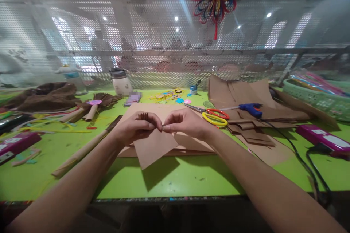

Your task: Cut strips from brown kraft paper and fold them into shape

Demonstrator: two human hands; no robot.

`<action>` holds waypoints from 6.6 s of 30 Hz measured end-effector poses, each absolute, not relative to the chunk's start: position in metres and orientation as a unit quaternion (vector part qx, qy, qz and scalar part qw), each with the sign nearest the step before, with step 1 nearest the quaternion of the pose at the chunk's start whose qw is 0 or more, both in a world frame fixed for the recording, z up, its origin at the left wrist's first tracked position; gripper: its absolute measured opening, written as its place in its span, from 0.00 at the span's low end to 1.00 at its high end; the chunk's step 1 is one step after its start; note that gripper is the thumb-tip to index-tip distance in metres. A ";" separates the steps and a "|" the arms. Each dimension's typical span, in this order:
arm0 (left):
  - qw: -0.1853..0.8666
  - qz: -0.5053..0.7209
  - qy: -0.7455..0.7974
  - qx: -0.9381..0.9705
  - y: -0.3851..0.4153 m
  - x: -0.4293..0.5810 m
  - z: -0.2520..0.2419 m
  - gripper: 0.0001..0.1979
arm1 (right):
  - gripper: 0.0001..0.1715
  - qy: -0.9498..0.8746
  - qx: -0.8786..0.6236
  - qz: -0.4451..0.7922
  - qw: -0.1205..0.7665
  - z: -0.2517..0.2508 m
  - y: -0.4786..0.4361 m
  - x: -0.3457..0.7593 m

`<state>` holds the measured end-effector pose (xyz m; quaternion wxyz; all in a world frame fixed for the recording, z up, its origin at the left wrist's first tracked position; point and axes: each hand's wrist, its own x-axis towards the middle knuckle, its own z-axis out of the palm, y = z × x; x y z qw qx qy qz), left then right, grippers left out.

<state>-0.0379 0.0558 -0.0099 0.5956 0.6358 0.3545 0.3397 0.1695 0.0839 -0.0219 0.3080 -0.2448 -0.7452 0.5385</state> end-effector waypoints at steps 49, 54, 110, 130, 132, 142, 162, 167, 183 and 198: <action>-0.004 0.120 0.440 0.890 0.072 -0.030 -0.051 0.05 | 0.10 -0.941 -0.323 0.042 0.094 -0.036 0.083 0.169; -0.024 0.096 0.444 0.891 0.072 -0.030 -0.048 0.07 | 0.10 -0.947 -0.311 0.013 0.083 -0.039 0.086 0.175; 0.333 0.239 0.522 0.748 0.067 -0.030 -0.024 0.13 | 0.09 -0.844 -0.364 0.315 0.237 -0.031 0.095 0.169; 0.285 0.225 0.557 0.747 0.065 -0.027 -0.023 0.08 | 0.09 -0.860 -0.331 0.300 0.247 -0.036 0.100 0.171; 0.291 0.215 0.577 0.732 0.065 -0.027 -0.024 0.10 | 0.09 -0.865 -0.319 0.306 0.239 -0.036 0.101 0.172; 0.247 0.172 0.544 0.783 0.064 -0.040 -0.011 0.09 | 0.08 -0.875 -0.313 0.288 0.231 -0.030 0.102 0.177; 0.351 0.182 0.466 0.791 0.065 -0.038 -0.024 0.08 | 0.14 -0.854 -0.302 0.376 0.196 -0.027 0.102 0.179; 0.370 0.187 0.463 0.783 0.067 -0.042 -0.023 0.08 | 0.19 -0.803 -0.314 0.461 0.212 -0.027 0.108 0.188; 0.513 0.313 0.445 0.664 0.062 -0.034 -0.025 0.09 | 0.07 -0.825 -0.200 0.447 0.281 -0.013 0.086 0.179; 0.257 0.190 0.500 0.805 0.061 -0.028 -0.023 0.10 | 0.10 -0.894 -0.315 0.270 0.168 -0.039 0.102 0.172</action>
